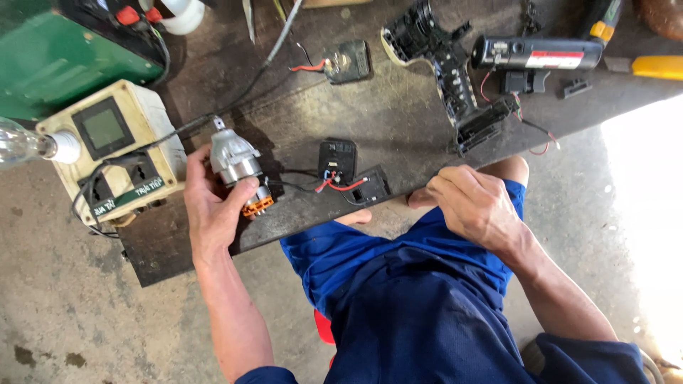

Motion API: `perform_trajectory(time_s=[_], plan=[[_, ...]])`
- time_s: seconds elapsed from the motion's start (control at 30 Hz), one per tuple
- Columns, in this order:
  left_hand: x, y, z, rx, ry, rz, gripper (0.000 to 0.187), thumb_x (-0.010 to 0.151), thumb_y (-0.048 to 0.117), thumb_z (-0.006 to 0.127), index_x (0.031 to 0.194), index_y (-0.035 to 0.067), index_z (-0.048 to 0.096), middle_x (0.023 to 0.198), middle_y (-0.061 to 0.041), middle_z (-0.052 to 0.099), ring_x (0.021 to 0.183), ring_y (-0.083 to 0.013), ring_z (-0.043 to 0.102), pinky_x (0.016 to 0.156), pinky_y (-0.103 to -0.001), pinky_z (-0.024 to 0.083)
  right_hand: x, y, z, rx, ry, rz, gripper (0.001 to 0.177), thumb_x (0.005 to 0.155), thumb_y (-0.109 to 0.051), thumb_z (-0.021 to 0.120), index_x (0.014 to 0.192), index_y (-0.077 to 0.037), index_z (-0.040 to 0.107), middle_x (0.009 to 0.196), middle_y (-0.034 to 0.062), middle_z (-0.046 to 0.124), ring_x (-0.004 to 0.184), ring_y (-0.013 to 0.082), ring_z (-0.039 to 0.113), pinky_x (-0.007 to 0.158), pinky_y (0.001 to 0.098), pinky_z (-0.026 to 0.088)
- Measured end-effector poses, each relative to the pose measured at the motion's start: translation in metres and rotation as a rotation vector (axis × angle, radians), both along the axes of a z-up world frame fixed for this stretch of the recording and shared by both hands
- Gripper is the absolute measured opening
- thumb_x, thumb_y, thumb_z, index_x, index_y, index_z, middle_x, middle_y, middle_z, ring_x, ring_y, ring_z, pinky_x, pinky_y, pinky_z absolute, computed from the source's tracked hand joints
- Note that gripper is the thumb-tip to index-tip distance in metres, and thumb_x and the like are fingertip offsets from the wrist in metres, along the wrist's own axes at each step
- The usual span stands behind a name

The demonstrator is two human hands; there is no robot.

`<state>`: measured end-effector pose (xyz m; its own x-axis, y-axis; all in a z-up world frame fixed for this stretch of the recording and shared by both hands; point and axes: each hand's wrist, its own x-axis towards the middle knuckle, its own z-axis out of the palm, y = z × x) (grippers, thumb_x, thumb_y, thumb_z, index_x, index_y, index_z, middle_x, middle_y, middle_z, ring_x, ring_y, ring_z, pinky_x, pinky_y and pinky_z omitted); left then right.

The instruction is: The person uses a soldering iron to attach wires to a small black electronic component on a workbench. After soldering, the person picks up a motor and a black plastic housing, then inserts the motor into the housing to assemble the device.

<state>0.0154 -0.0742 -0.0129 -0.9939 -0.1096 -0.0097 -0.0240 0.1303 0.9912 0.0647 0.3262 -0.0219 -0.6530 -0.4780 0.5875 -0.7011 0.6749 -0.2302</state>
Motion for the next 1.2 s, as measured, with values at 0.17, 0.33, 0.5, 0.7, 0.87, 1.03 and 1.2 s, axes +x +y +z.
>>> perform_trajectory(time_s=[0.17, 0.33, 0.5, 0.7, 0.87, 1.03, 1.2], plan=[[0.003, 0.001, 0.003, 0.013, -0.057, 0.01, 0.071, 0.076, 0.01, 0.087, 0.136, 0.004, 0.049, 0.11, -0.02, 0.062, 0.094, -0.0291, 0.067, 0.063, -0.039, 0.063, -0.04, -0.031, 0.065, -0.198, -0.181, -0.154, 0.01, 0.096, -0.002, 0.077, 0.087, -0.005, 0.073, 0.083, 0.0093, 0.066, 0.078, 0.0305, 0.072, 0.074, 0.0347, 0.057], [0.003, 0.01, 0.028, -0.16, -0.129, -0.029, 0.07, 0.079, 0.02, 0.079, 0.138, 0.007, 0.044, 0.117, -0.012, 0.065, 0.1, -0.0218, 0.065, 0.083, -0.034, 0.055, -0.175, -0.053, 0.06, -0.239, -0.302, -0.295, 0.045, 0.102, -0.005, 0.063, 0.064, -0.013, 0.039, 0.058, -0.0045, 0.037, 0.063, 0.0076, 0.044, 0.057, 0.0302, 0.032], [0.003, 0.012, 0.033, -0.188, -0.149, -0.021, 0.073, 0.077, 0.021, 0.08, 0.139, 0.007, 0.045, 0.116, -0.013, 0.068, 0.098, -0.0225, 0.068, 0.081, -0.033, 0.057, -0.238, -0.069, 0.054, -0.237, -0.278, -0.266, 0.038, 0.1, -0.008, 0.064, 0.068, -0.014, 0.045, 0.058, -0.0075, 0.041, 0.06, 0.0031, 0.041, 0.058, 0.0311, 0.033], [0.003, 0.011, 0.03, -0.146, -0.157, -0.024, 0.071, 0.077, 0.019, 0.08, 0.138, 0.007, 0.047, 0.114, -0.01, 0.067, 0.098, -0.0191, 0.065, 0.082, -0.031, 0.055, -0.256, -0.074, 0.05, -0.138, -0.41, -0.172, 0.021, 0.095, -0.016, 0.061, 0.076, -0.016, 0.053, 0.064, -0.0073, 0.047, 0.063, 0.0063, 0.042, 0.057, 0.0351, 0.032], [0.005, 0.011, 0.018, -0.089, -0.139, 0.016, 0.075, 0.076, 0.013, 0.081, 0.142, 0.006, 0.046, 0.118, -0.011, 0.066, 0.102, -0.016, 0.064, 0.091, -0.028, 0.053, -0.247, -0.06, 0.043, -0.061, -0.558, -0.125, 0.009, 0.09, -0.024, 0.058, 0.084, -0.018, 0.061, 0.07, -0.0072, 0.052, 0.066, 0.0094, 0.043, 0.057, 0.0392, 0.031], [0.008, 0.008, 0.013, -0.127, -0.143, 0.03, 0.075, 0.077, 0.006, 0.073, 0.146, 0.004, 0.044, 0.13, -0.018, 0.061, 0.114, -0.0229, 0.06, 0.1, -0.033, 0.049, -0.23, -0.078, 0.031, 0.149, -0.249, 0.015, 0.027, 0.057, -0.029, 0.072, 0.075, -0.012, 0.061, 0.062, 0.0099, 0.059, 0.059, 0.04, 0.059, 0.045, 0.053, 0.037], [0.007, -0.012, -0.014, -0.149, -0.03, 0.012, 0.074, 0.08, 0.009, 0.07, 0.15, 0.003, 0.044, 0.131, -0.019, 0.059, 0.114, -0.0241, 0.059, 0.103, -0.034, 0.05, -0.228, -0.104, -0.002, 0.294, -0.107, -0.123, 0.013, 0.048, -0.034, 0.073, 0.056, -0.025, 0.07, 0.049, -0.0034, 0.061, 0.075, 0.0304, 0.057, 0.062, 0.0473, 0.041]])
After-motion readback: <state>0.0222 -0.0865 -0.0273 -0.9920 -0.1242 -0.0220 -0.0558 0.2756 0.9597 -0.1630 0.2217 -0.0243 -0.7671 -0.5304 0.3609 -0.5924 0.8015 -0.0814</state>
